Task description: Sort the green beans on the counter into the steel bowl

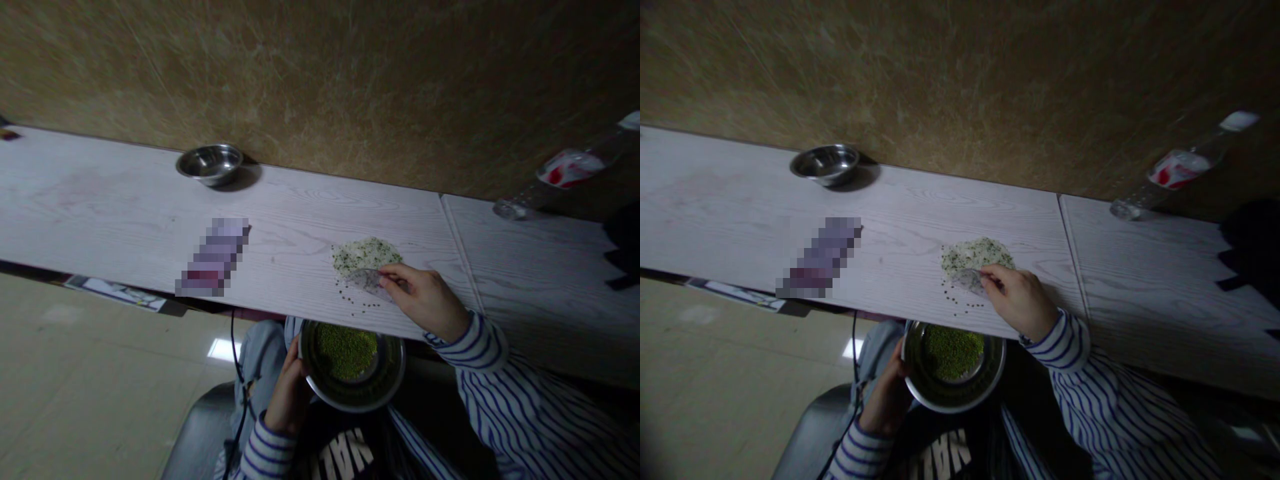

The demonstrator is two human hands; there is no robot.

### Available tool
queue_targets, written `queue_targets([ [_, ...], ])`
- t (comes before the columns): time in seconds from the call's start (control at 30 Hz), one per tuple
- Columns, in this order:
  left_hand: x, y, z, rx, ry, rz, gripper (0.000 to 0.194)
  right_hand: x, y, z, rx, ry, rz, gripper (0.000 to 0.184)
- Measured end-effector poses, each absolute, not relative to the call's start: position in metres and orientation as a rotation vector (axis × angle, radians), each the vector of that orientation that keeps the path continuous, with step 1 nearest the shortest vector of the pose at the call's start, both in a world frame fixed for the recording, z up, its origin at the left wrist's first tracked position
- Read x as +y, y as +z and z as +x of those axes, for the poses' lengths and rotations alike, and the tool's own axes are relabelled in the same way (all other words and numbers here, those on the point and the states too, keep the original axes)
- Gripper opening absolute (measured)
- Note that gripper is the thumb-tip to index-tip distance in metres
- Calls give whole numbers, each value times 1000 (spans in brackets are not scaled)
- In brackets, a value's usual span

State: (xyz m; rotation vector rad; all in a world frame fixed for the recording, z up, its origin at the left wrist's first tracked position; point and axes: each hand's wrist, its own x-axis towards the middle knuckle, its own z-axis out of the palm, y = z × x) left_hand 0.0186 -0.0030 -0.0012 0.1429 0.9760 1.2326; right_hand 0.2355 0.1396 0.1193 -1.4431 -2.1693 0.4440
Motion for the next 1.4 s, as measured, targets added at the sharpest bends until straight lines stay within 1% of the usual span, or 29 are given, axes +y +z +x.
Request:
queue_targets([
  [0.17, -4, 1, 21, 1005, 1253, 119, 57, 134, 122, 236, -2178, 506, -1421, 20],
  [0.6, -4, 0, 21, 999, 1267, 139, 56, 133, 119, 232, -2190, 523, -1433, 21],
  [0.8, -5, -5, 16, 976, 1244, 183, 55, 136, 110, 238, -2098, 479, -1489, 20],
  [1.0, -7, -10, 15, 928, 1239, 145, 55, 139, 104, 233, -2107, 544, -1457, 21],
  [1.4, -7, -10, 16, 957, 1252, 156, 56, 145, 116, 226, -2148, 535, -1517, 21],
])
